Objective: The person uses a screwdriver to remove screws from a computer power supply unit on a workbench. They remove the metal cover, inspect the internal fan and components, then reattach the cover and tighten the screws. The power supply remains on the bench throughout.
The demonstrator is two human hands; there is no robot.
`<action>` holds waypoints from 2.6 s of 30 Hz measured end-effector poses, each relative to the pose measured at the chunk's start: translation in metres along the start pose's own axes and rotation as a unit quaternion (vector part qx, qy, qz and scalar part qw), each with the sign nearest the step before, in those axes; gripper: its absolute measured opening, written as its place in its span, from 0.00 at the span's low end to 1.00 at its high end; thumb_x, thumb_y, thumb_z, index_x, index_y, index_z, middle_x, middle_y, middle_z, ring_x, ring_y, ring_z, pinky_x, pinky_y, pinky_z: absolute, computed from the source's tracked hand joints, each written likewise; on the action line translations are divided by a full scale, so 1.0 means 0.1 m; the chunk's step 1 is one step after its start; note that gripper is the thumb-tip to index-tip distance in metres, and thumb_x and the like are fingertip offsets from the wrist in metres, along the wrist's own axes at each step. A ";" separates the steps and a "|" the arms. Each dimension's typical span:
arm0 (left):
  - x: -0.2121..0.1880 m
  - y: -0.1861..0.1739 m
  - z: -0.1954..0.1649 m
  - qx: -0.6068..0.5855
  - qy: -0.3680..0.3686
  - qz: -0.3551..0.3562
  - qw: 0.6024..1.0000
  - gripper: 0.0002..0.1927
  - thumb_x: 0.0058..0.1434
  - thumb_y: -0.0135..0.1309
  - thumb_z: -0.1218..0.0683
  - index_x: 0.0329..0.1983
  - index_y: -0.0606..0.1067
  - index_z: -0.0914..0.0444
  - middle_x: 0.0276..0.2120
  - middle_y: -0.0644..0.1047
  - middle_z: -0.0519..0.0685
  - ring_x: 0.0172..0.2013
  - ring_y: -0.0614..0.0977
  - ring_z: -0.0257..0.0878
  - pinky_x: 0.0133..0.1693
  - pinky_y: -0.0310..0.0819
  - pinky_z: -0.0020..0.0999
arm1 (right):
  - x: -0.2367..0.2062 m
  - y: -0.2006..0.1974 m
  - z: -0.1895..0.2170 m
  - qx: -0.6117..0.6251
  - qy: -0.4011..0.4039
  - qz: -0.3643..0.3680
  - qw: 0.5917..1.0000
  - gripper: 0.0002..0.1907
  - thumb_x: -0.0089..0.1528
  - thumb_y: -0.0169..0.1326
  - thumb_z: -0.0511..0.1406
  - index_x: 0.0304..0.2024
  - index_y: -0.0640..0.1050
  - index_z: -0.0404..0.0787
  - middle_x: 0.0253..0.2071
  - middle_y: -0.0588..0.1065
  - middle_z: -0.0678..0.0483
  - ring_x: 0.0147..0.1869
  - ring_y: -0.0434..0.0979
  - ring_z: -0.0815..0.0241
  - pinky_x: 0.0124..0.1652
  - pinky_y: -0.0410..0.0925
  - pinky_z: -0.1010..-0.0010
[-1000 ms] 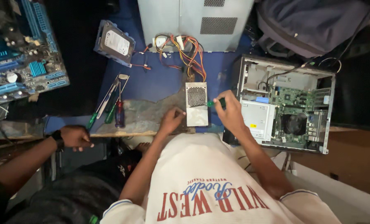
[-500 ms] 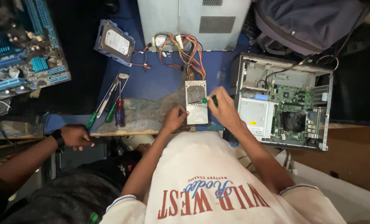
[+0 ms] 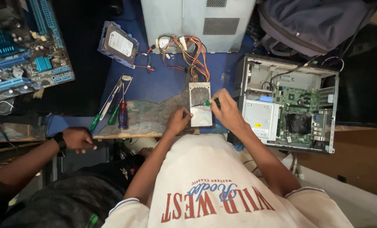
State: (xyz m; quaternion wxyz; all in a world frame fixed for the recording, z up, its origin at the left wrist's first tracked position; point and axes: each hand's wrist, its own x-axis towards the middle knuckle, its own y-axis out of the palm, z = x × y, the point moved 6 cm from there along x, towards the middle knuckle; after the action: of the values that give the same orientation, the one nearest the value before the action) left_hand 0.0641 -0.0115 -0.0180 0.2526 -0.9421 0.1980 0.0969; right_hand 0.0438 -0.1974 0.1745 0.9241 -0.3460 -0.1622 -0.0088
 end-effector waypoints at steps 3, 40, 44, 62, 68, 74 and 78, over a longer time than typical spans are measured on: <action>-0.01 0.00 -0.01 0.006 -0.011 0.008 1.000 0.14 0.62 0.60 0.47 0.34 0.77 0.62 0.28 0.81 0.52 0.30 0.82 0.46 0.36 0.73 0.41 | 0.01 0.02 0.03 -0.009 -0.014 0.000 1.000 0.08 0.65 0.56 0.27 0.43 0.70 0.32 0.40 0.70 0.44 0.40 0.75 0.46 0.40 0.69 0.61; 0.03 -0.55 -0.76 -0.060 0.324 0.030 0.944 0.04 0.63 0.55 0.64 0.40 0.73 0.67 0.37 0.77 0.56 0.38 0.78 0.53 0.41 0.71 0.42 | 0.50 0.48 0.50 -0.244 -0.109 0.185 0.946 0.13 0.66 0.54 0.41 0.41 0.72 0.36 0.32 0.77 0.44 0.33 0.80 0.42 0.29 0.72 0.54; 0.00 -0.58 -0.85 -0.056 0.308 -0.002 0.950 0.06 0.62 0.54 0.65 0.41 0.72 0.68 0.37 0.76 0.57 0.38 0.78 0.54 0.38 0.71 0.43 | 0.55 0.41 0.57 -0.184 -0.156 0.207 0.948 0.09 0.64 0.53 0.36 0.39 0.70 0.36 0.35 0.75 0.43 0.39 0.79 0.40 0.38 0.72 0.51; -0.11 -0.54 -1.06 -0.065 0.282 -0.137 0.947 0.11 0.53 0.61 0.64 0.37 0.72 0.67 0.40 0.79 0.59 0.42 0.80 0.60 0.45 0.73 0.46 | 0.44 0.51 0.37 -0.214 -0.014 0.150 0.965 0.15 0.68 0.52 0.42 0.42 0.69 0.35 0.31 0.78 0.40 0.34 0.81 0.38 0.30 0.74 0.52; -0.06 -0.62 -1.07 -0.117 0.308 -0.017 0.944 0.11 0.61 0.53 0.66 0.47 0.73 0.68 0.42 0.79 0.61 0.45 0.81 0.60 0.48 0.74 0.45 | 0.48 0.47 0.40 -0.183 0.002 0.174 0.968 0.15 0.68 0.51 0.40 0.43 0.69 0.33 0.33 0.77 0.35 0.36 0.80 0.32 0.34 0.73 0.46; -0.04 -0.60 -1.03 -0.069 0.274 -0.073 0.957 0.14 0.57 0.53 0.65 0.48 0.75 0.69 0.38 0.79 0.63 0.39 0.82 0.58 0.41 0.76 0.44 | 0.49 0.41 0.50 -0.161 -0.052 0.161 0.972 0.12 0.65 0.53 0.37 0.42 0.70 0.33 0.34 0.75 0.39 0.39 0.78 0.35 0.37 0.72 0.47; 0.00 -0.57 -0.97 -0.082 0.256 -0.104 0.957 0.16 0.57 0.57 0.62 0.49 0.73 0.70 0.37 0.79 0.62 0.37 0.84 0.56 0.40 0.78 0.43 | 0.46 0.38 0.59 -0.173 -0.125 0.113 0.970 0.11 0.59 0.52 0.35 0.41 0.71 0.35 0.37 0.74 0.40 0.41 0.78 0.39 0.40 0.72 0.51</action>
State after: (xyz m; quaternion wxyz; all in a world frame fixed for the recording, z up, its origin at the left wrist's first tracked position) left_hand 0.0960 -0.0155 0.0899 0.1243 -0.9681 0.1484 -0.1590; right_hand 0.0746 -0.1267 0.2059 0.8177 -0.5147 -0.2326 0.1114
